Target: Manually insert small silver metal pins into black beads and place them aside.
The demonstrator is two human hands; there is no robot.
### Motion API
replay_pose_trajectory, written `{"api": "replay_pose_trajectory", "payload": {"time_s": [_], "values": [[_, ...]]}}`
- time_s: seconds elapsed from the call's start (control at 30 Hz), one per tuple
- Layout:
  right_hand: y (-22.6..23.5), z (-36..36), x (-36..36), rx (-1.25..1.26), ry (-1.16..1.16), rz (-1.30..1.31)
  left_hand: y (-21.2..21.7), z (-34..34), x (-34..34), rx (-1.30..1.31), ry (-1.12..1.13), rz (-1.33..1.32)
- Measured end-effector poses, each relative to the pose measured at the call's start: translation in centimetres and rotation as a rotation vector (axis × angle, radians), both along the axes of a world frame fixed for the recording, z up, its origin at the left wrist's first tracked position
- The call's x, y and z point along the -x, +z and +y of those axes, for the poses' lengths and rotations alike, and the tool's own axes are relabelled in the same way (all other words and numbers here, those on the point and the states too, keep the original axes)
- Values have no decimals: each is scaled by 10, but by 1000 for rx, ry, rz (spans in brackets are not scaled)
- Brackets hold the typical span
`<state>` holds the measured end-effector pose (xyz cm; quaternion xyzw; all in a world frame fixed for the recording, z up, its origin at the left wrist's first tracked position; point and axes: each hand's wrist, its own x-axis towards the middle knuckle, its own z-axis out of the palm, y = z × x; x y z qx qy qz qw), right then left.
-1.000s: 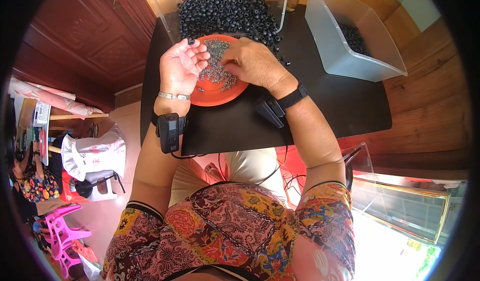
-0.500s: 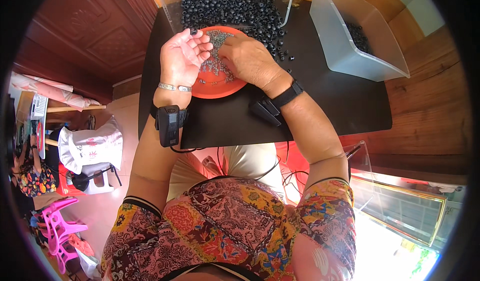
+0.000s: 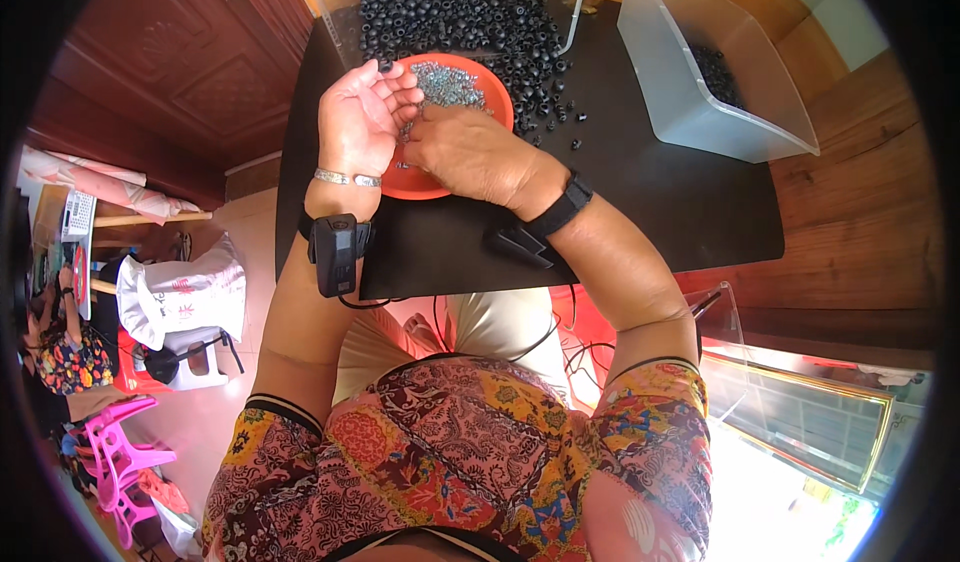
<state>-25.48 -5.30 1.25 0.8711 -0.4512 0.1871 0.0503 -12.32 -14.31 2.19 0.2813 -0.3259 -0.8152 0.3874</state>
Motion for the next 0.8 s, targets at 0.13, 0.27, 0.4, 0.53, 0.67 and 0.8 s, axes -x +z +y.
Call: {"api": "replay_pose_trajectory", "payload": {"time_s": [0.13,0.27,0.4,0.53,0.67,0.8], "values": [[8,2,8,-8,-117,-146,-3,1,-1,17,-12,41],[8,-4,31,7,-331,-1005,-4,8,4,13,-17,43],[13,-3,25,11,-229,-1214,-10,15,9,44,-105,54],[14,-3,22,92,-187,-983,-15,21,17,85,-177,66],[11,-5,25,109,-241,-907,-16,22,18,90,-198,87],[12,-6,24,156,-231,-799,-17,24,16,85,-190,102]]}}
